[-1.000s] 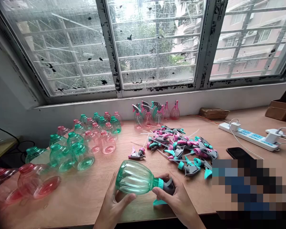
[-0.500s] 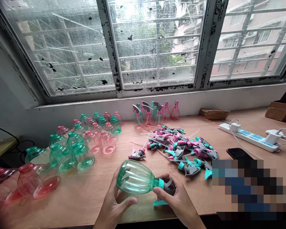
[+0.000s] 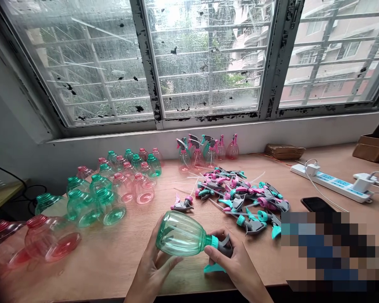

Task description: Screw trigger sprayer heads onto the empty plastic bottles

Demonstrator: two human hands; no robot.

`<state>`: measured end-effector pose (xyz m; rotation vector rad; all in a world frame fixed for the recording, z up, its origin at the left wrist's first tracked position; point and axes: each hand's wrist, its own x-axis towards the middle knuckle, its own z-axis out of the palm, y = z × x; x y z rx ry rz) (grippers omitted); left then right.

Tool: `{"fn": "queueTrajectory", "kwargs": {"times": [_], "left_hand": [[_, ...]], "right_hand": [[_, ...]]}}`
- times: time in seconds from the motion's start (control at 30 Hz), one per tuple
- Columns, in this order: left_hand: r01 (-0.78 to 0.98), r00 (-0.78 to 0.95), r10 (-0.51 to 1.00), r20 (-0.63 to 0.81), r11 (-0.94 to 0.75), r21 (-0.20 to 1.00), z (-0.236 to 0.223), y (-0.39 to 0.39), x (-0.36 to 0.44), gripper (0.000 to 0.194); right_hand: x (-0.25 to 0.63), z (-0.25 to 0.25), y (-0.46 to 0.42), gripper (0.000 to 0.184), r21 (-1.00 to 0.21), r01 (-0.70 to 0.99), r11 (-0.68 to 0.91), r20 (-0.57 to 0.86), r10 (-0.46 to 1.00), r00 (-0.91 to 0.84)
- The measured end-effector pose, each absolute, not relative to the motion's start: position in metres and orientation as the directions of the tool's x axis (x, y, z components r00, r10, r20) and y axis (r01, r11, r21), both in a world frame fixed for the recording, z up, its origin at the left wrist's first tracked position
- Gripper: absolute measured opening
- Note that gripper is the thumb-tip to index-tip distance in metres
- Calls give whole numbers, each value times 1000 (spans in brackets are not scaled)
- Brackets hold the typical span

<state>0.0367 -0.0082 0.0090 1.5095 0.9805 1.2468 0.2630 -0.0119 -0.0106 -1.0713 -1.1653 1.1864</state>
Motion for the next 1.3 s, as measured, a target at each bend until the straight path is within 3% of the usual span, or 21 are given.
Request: {"fn": "queueTrajectory", "kwargs": {"times": [0.1, 0.23, 0.47, 0.67, 1.0, 1.2, 1.3], "left_hand": [[6, 173, 958, 231, -235, 972, 14, -9, 38, 89], [-45, 180, 964, 195, -190, 981, 16, -8, 38, 82], [52, 179, 954, 239, -251, 966, 6, -5, 36, 76], [31, 171, 963, 207, -215, 976, 7, -7, 37, 97], [52, 164, 954, 251, -263, 963, 9, -7, 36, 76], [89, 128, 968, 217, -229, 969, 9, -4, 37, 95], [42, 110, 976, 187, -192, 981, 12, -5, 39, 91]], "right_hand": [[261, -10, -13, 40, -990, -117, 80, 79, 997, 10], [260, -8, -14, 41, -989, -129, 75, 73, 997, 20], [263, -10, -11, 40, -986, -145, 77, 74, 997, 26], [262, -10, -12, 38, -986, -149, 76, 79, 997, -16], [263, -11, -11, 40, -986, -132, 97, 94, 995, 28], [261, -8, -12, 36, -982, -169, 87, 88, 996, -2], [260, -9, -12, 36, -980, -178, 92, 93, 996, 2]]}}
